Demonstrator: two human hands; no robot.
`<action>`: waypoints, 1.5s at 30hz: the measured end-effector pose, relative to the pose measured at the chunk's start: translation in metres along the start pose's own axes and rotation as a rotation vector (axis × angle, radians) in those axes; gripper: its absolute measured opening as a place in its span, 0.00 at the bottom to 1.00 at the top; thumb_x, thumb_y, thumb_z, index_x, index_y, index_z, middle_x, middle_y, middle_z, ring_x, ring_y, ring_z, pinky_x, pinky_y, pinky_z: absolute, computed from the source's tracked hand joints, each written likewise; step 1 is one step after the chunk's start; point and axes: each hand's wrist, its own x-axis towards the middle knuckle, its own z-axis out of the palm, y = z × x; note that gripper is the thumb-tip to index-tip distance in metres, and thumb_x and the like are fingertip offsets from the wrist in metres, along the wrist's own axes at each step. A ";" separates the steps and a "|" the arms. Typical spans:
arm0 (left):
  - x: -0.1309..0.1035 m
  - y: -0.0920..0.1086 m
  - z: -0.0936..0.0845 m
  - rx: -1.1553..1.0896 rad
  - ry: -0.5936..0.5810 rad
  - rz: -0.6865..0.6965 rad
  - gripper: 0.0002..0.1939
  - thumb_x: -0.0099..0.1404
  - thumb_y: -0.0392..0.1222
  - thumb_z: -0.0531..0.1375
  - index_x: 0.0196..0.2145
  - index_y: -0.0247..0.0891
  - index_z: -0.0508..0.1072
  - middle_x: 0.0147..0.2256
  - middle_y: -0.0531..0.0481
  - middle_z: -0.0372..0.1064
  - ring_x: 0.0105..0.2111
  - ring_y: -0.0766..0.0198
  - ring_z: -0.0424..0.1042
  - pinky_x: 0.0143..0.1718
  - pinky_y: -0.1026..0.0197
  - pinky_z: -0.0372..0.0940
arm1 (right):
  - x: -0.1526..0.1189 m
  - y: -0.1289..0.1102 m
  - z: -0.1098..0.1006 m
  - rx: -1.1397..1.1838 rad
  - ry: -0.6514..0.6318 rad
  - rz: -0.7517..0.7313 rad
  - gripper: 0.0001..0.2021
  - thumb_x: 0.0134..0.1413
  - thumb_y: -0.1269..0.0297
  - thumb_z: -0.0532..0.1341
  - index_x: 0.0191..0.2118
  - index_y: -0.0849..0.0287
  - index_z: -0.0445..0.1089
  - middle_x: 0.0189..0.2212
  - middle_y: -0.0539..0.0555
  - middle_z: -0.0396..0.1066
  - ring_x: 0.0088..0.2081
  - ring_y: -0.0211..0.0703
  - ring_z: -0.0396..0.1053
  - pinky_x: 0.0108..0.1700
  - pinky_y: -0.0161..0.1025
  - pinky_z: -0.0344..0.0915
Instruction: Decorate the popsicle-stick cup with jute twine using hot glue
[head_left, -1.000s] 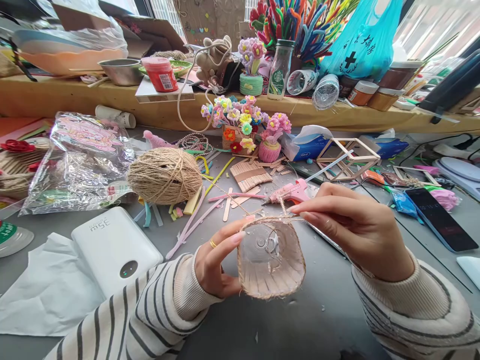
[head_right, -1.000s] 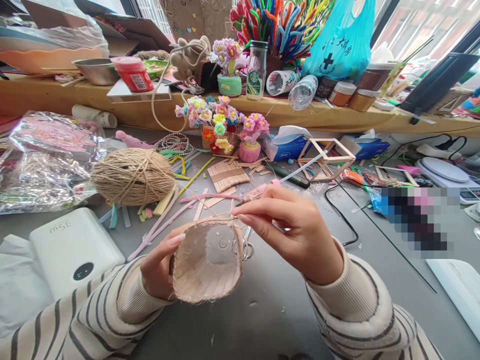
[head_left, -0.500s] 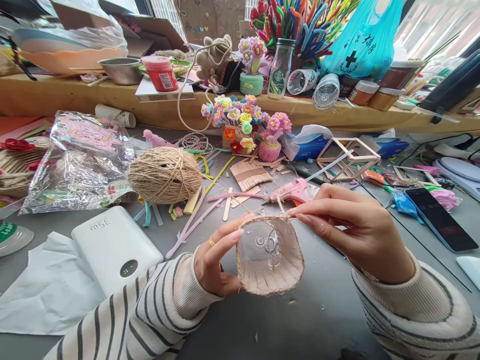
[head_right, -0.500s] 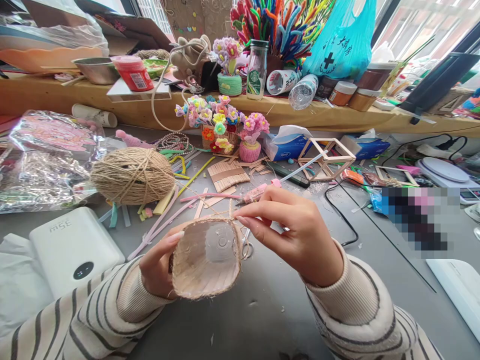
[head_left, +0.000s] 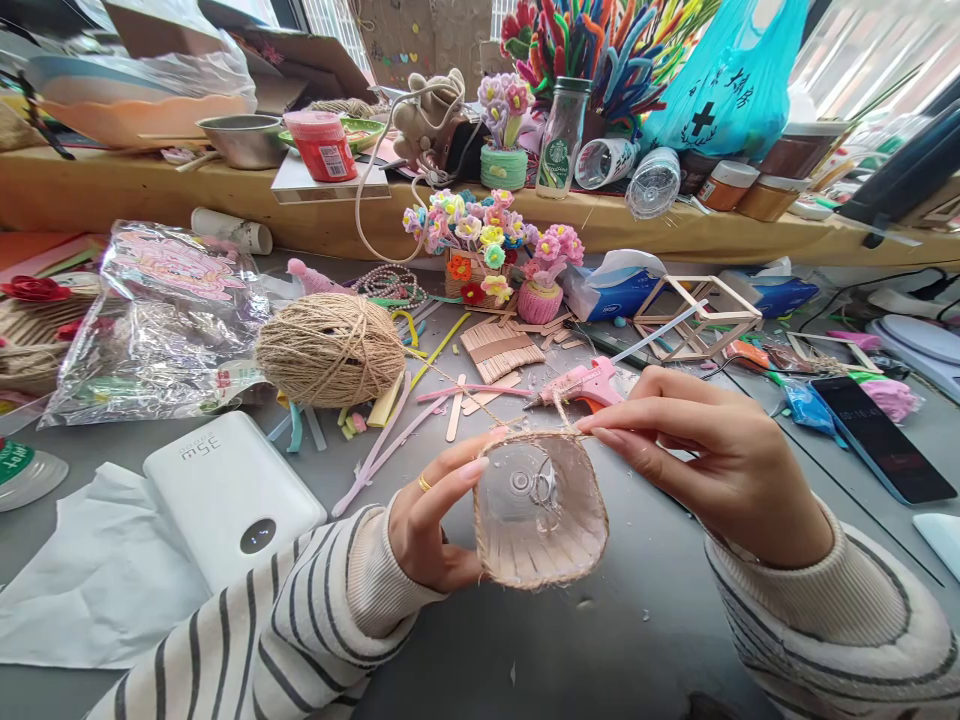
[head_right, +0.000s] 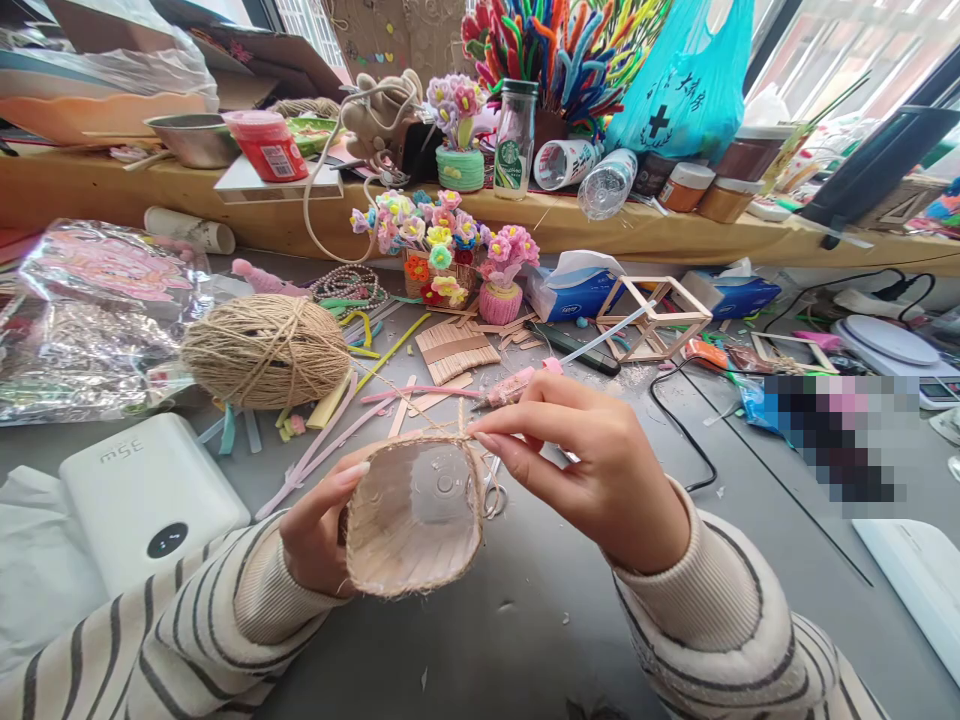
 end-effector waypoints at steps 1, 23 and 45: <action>0.003 0.002 0.001 0.005 0.020 0.036 0.50 0.47 0.46 0.71 0.62 0.41 0.51 0.60 0.44 0.59 0.55 0.46 0.65 0.54 0.46 0.66 | 0.000 0.000 0.000 0.001 -0.003 0.006 0.06 0.53 0.74 0.60 0.33 0.58 0.74 0.23 0.50 0.69 0.25 0.33 0.66 0.24 0.30 0.62; 0.018 0.010 -0.004 0.052 -0.186 0.154 0.46 0.55 0.45 0.66 0.63 0.31 0.46 0.57 0.28 0.58 0.56 0.48 0.64 0.51 0.50 0.69 | -0.006 0.001 -0.002 0.273 -0.269 -0.040 0.15 0.59 0.74 0.48 0.48 0.58 0.66 0.37 0.51 0.73 0.36 0.35 0.70 0.39 0.32 0.65; 0.014 0.012 -0.003 0.025 -0.197 0.124 0.45 0.57 0.44 0.65 0.63 0.31 0.45 0.59 0.32 0.54 0.58 0.47 0.60 0.54 0.48 0.65 | -0.007 0.002 0.001 0.360 -0.284 -0.023 0.13 0.60 0.72 0.48 0.44 0.60 0.68 0.37 0.52 0.75 0.36 0.34 0.71 0.37 0.30 0.66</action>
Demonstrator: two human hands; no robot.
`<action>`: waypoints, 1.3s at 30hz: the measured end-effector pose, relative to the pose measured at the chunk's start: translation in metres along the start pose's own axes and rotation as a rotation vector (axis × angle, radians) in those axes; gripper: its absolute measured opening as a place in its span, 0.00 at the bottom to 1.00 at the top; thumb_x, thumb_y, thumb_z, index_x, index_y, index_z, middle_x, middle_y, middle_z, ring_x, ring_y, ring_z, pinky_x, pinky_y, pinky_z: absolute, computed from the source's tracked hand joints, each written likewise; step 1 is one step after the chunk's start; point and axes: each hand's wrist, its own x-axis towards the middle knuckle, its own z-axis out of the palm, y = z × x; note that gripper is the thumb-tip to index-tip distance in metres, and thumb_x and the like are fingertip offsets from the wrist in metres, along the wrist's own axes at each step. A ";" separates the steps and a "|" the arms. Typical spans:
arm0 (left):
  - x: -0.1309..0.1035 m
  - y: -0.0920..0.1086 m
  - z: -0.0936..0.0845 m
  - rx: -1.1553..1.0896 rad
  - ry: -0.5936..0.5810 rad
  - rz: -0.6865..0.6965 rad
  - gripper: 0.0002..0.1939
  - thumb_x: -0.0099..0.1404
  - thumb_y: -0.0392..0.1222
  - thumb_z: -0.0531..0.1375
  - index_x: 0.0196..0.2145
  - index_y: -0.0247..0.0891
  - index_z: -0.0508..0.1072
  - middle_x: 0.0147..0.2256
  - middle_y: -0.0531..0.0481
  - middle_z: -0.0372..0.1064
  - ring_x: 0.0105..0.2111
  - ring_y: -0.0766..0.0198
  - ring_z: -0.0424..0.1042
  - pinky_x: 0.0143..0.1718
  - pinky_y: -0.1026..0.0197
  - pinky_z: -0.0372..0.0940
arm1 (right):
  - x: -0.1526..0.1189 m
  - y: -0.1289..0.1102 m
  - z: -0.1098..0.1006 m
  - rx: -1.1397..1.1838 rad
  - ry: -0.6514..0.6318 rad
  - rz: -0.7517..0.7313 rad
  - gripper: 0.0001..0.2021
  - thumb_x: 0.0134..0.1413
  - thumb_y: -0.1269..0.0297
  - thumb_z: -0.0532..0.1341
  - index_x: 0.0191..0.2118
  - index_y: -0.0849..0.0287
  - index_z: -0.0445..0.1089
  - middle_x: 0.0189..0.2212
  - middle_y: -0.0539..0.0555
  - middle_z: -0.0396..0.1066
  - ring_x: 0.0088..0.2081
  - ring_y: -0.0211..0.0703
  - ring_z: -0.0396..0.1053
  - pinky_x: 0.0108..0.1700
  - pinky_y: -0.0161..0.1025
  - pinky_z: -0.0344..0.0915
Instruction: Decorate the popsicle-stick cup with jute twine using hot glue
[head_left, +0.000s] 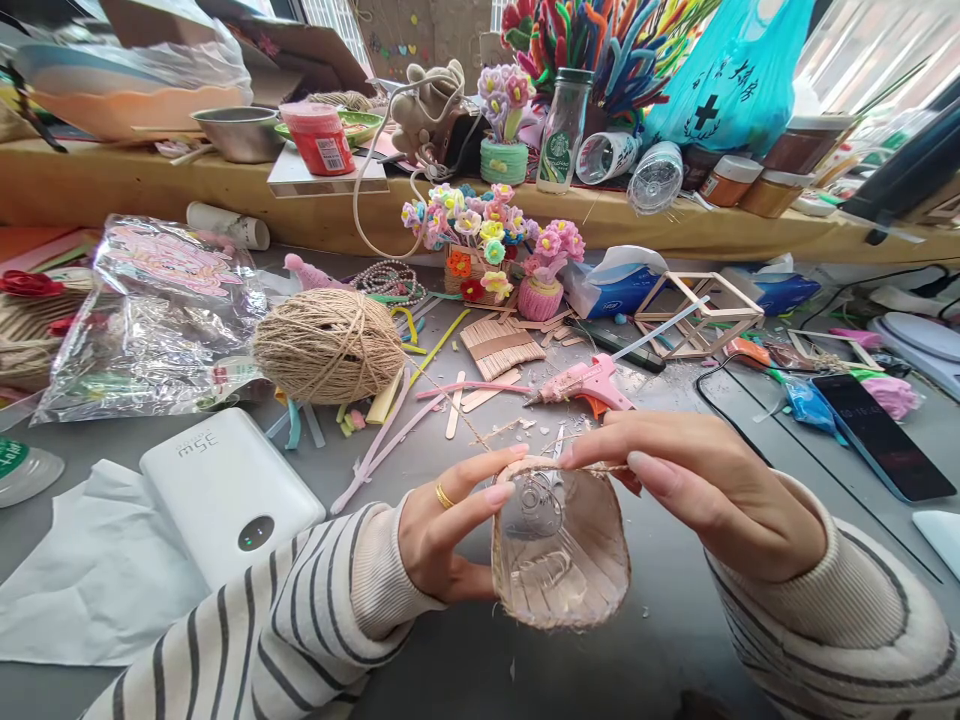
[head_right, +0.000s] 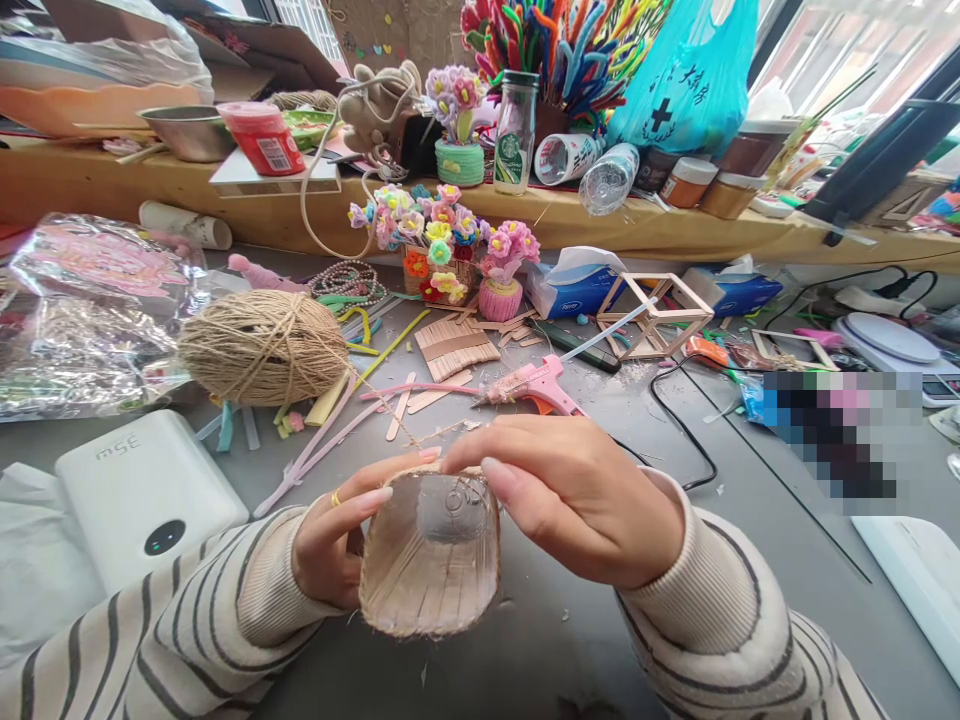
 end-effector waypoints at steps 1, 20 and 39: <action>0.000 0.000 0.000 -0.001 -0.002 0.002 0.46 0.56 0.43 0.66 0.63 0.31 0.45 0.59 0.32 0.54 0.58 0.47 0.60 0.54 0.48 0.65 | 0.000 0.000 0.000 0.000 -0.001 0.003 0.13 0.60 0.72 0.48 0.44 0.60 0.68 0.37 0.52 0.75 0.36 0.34 0.71 0.37 0.30 0.66; 0.003 0.002 0.000 0.047 0.030 -0.011 0.43 0.57 0.45 0.65 0.63 0.32 0.47 0.57 0.29 0.59 0.55 0.49 0.64 0.50 0.48 0.69 | -0.001 0.001 -0.001 0.013 -0.011 0.013 0.14 0.60 0.73 0.48 0.44 0.61 0.68 0.37 0.52 0.75 0.36 0.33 0.71 0.36 0.29 0.65; 0.004 0.000 -0.001 0.058 0.027 0.028 0.45 0.56 0.45 0.66 0.63 0.30 0.47 0.56 0.28 0.60 0.56 0.49 0.64 0.51 0.50 0.69 | 0.000 0.000 -0.001 0.004 -0.003 0.010 0.14 0.60 0.72 0.48 0.44 0.62 0.69 0.37 0.52 0.75 0.36 0.33 0.71 0.37 0.28 0.66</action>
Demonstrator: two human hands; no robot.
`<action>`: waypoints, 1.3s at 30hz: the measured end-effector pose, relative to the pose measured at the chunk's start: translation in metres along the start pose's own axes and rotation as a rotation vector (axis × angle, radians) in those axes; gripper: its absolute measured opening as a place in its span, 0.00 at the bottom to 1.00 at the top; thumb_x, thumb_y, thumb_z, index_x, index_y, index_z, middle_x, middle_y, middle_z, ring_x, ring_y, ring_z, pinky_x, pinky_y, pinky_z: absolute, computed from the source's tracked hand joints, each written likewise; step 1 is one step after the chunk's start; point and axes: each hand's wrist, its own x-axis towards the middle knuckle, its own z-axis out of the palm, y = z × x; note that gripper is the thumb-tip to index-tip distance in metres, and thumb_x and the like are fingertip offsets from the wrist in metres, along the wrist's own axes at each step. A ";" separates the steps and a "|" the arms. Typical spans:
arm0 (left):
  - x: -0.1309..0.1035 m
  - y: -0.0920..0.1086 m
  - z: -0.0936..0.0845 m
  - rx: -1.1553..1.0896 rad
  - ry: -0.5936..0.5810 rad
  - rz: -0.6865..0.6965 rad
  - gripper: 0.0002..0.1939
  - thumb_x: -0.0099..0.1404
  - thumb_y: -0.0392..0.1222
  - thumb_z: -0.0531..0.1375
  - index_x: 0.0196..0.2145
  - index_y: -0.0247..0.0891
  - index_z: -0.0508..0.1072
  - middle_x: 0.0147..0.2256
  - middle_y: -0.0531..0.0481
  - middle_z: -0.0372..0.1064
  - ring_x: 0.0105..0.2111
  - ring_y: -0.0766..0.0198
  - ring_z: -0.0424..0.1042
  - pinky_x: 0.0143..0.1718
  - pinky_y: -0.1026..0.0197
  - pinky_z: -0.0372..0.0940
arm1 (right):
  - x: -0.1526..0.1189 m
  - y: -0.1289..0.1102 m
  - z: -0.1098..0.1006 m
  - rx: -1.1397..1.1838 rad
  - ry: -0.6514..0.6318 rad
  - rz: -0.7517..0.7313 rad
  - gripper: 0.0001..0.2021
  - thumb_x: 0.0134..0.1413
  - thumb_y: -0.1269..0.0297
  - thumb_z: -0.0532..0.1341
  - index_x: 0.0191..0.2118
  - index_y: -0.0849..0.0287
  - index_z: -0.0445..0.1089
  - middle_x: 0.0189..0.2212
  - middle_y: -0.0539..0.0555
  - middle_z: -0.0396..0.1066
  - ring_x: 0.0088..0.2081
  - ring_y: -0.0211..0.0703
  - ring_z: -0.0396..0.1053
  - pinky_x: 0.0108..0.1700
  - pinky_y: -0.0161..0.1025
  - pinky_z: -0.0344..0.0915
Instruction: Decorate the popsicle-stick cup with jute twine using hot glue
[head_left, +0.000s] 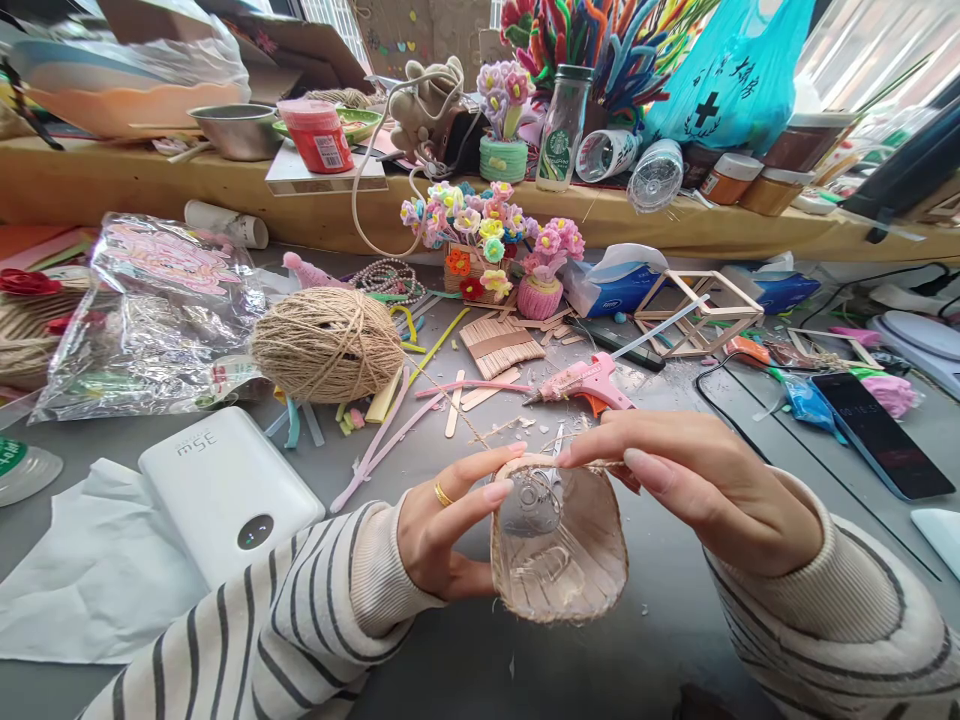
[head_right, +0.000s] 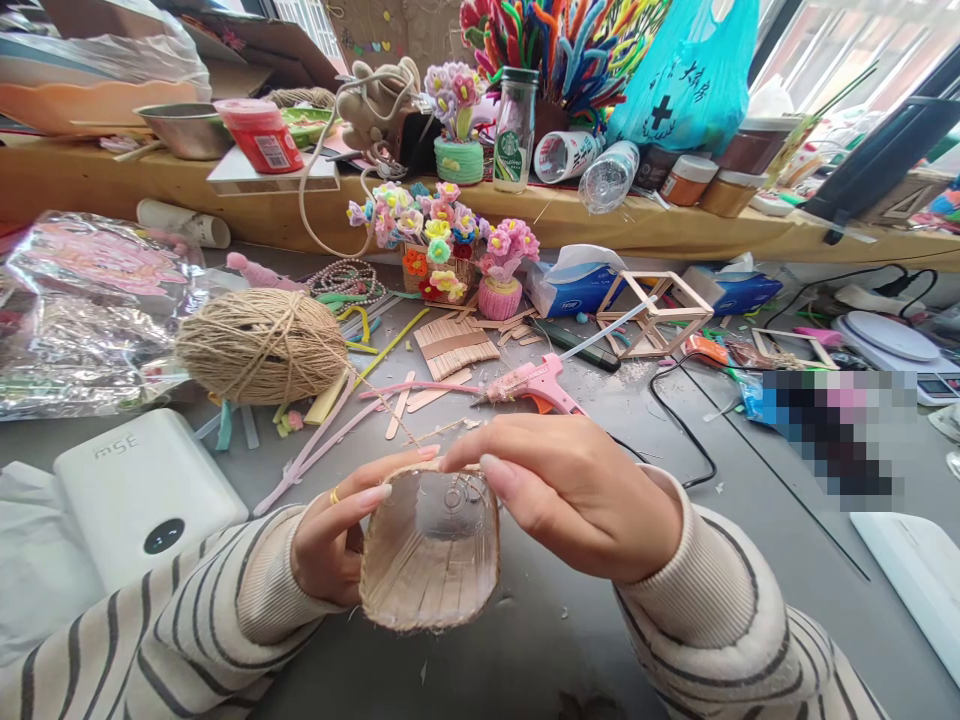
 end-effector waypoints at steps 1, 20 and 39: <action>0.000 0.000 0.000 0.000 0.000 -0.003 0.45 0.56 0.45 0.66 0.63 0.30 0.47 0.56 0.29 0.59 0.56 0.49 0.64 0.50 0.50 0.69 | 0.000 0.000 0.000 0.000 0.000 -0.002 0.13 0.60 0.72 0.48 0.44 0.62 0.69 0.37 0.52 0.75 0.36 0.33 0.71 0.37 0.28 0.66; 0.002 0.001 0.000 -0.005 -0.014 -0.019 0.44 0.57 0.45 0.65 0.63 0.31 0.47 0.57 0.28 0.58 0.56 0.48 0.64 0.49 0.49 0.70 | -0.002 0.003 0.002 0.049 -0.039 -0.028 0.15 0.61 0.68 0.49 0.50 0.61 0.67 0.43 0.56 0.75 0.45 0.40 0.73 0.46 0.32 0.68; 0.002 0.001 -0.002 -0.001 -0.049 -0.006 0.45 0.56 0.43 0.66 0.63 0.29 0.45 0.56 0.27 0.58 0.56 0.46 0.63 0.49 0.48 0.70 | -0.002 0.004 0.004 0.038 -0.034 -0.031 0.15 0.61 0.69 0.50 0.49 0.61 0.68 0.44 0.56 0.75 0.44 0.38 0.73 0.45 0.31 0.67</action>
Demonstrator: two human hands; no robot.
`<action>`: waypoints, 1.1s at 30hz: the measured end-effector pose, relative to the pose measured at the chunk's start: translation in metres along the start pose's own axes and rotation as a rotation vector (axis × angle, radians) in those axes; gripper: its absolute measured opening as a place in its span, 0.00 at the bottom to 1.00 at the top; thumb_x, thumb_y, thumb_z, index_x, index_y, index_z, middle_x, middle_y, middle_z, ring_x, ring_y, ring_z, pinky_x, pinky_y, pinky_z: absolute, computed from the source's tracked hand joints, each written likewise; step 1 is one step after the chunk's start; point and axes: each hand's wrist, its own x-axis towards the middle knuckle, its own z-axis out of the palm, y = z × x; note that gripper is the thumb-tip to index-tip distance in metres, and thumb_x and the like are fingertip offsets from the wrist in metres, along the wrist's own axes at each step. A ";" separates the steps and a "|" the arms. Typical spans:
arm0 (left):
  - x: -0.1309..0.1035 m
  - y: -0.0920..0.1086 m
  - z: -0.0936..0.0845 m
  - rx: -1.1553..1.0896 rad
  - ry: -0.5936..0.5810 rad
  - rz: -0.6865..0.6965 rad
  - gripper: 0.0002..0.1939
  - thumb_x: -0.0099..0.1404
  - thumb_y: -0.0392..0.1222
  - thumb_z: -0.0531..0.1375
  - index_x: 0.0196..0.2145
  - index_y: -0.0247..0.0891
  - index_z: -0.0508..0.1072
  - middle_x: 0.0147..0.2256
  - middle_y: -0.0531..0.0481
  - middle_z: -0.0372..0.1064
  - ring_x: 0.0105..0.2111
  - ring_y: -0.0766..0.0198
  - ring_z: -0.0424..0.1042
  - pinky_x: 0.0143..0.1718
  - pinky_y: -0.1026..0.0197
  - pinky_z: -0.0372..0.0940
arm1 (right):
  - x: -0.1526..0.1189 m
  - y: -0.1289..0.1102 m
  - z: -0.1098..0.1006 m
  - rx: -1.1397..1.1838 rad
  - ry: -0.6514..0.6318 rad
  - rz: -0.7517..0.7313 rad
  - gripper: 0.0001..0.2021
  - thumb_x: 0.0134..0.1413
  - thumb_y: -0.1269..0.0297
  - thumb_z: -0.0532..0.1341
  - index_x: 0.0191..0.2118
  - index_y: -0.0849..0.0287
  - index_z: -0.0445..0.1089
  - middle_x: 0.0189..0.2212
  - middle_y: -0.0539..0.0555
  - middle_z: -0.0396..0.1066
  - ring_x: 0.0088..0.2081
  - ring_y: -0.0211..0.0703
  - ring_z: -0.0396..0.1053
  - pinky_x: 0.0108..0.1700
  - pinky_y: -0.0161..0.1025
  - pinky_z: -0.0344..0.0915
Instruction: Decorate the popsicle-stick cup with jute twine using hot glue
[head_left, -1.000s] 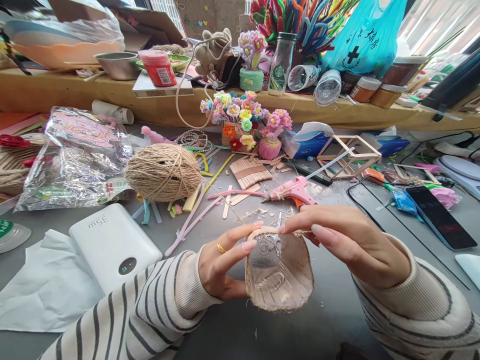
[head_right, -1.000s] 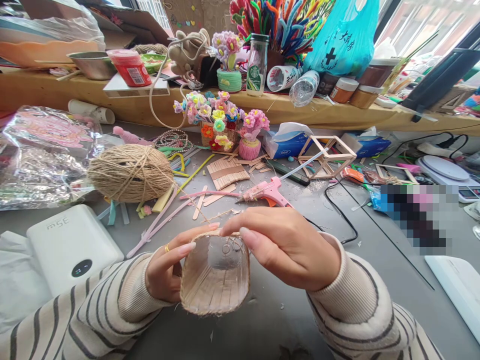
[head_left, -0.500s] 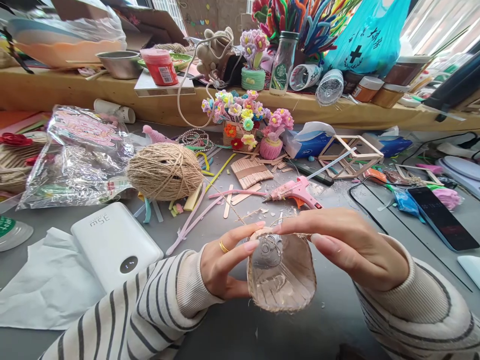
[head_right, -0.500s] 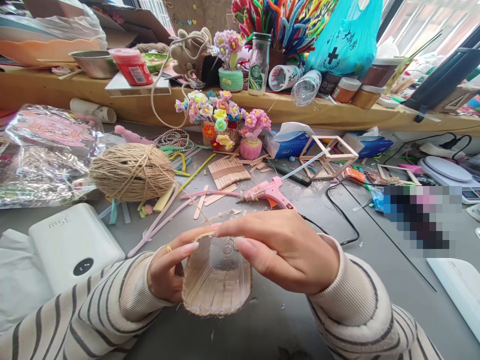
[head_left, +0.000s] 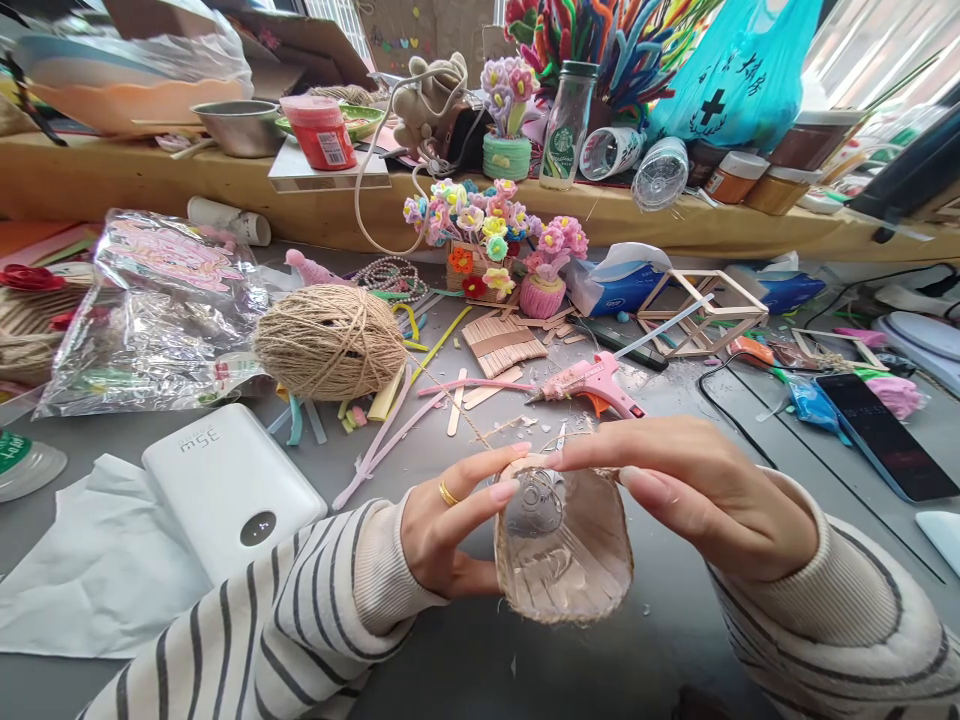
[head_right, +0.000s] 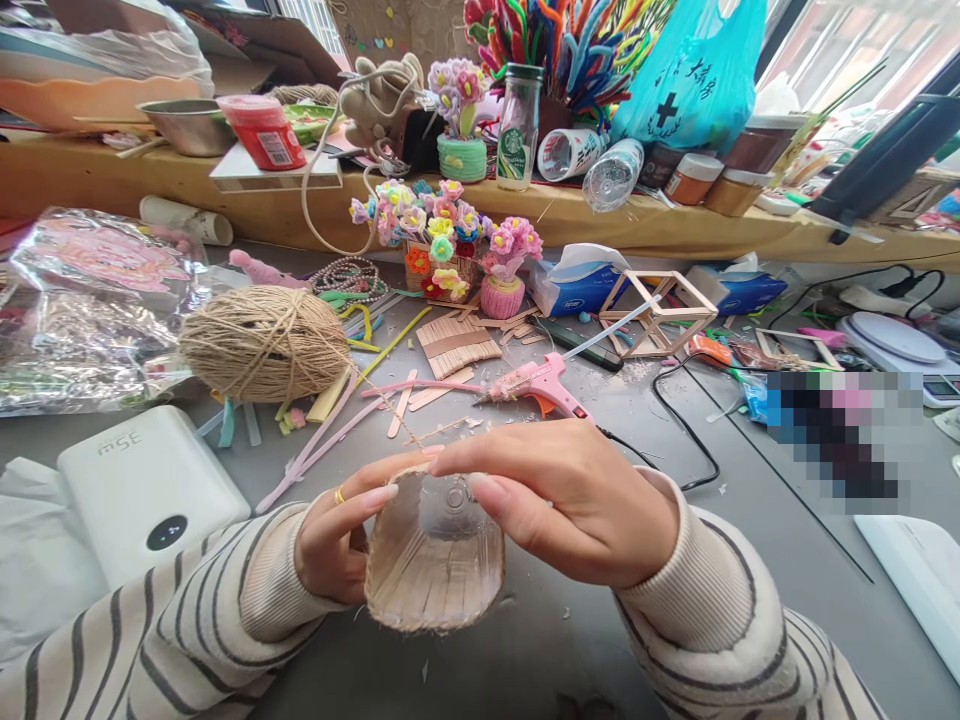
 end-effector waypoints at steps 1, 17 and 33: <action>0.000 0.000 0.000 0.002 0.001 -0.003 0.46 0.56 0.44 0.66 0.63 0.30 0.46 0.56 0.26 0.59 0.56 0.46 0.63 0.49 0.48 0.70 | 0.000 0.000 0.000 0.000 -0.001 0.002 0.15 0.61 0.69 0.50 0.49 0.61 0.68 0.43 0.56 0.75 0.44 0.38 0.74 0.45 0.31 0.68; 0.001 0.001 0.000 0.003 -0.006 -0.003 0.45 0.57 0.45 0.65 0.63 0.30 0.45 0.56 0.28 0.59 0.56 0.49 0.63 0.49 0.50 0.70 | -0.001 0.000 -0.001 0.007 -0.002 0.006 0.14 0.61 0.69 0.50 0.48 0.62 0.68 0.43 0.56 0.76 0.44 0.36 0.73 0.45 0.28 0.66; 0.003 0.000 0.001 0.012 -0.012 0.026 0.43 0.59 0.46 0.63 0.63 0.28 0.45 0.55 0.29 0.58 0.56 0.53 0.63 0.51 0.57 0.67 | 0.003 -0.003 -0.002 -0.057 -0.047 0.013 0.16 0.60 0.70 0.49 0.47 0.67 0.70 0.40 0.57 0.77 0.39 0.36 0.75 0.39 0.29 0.66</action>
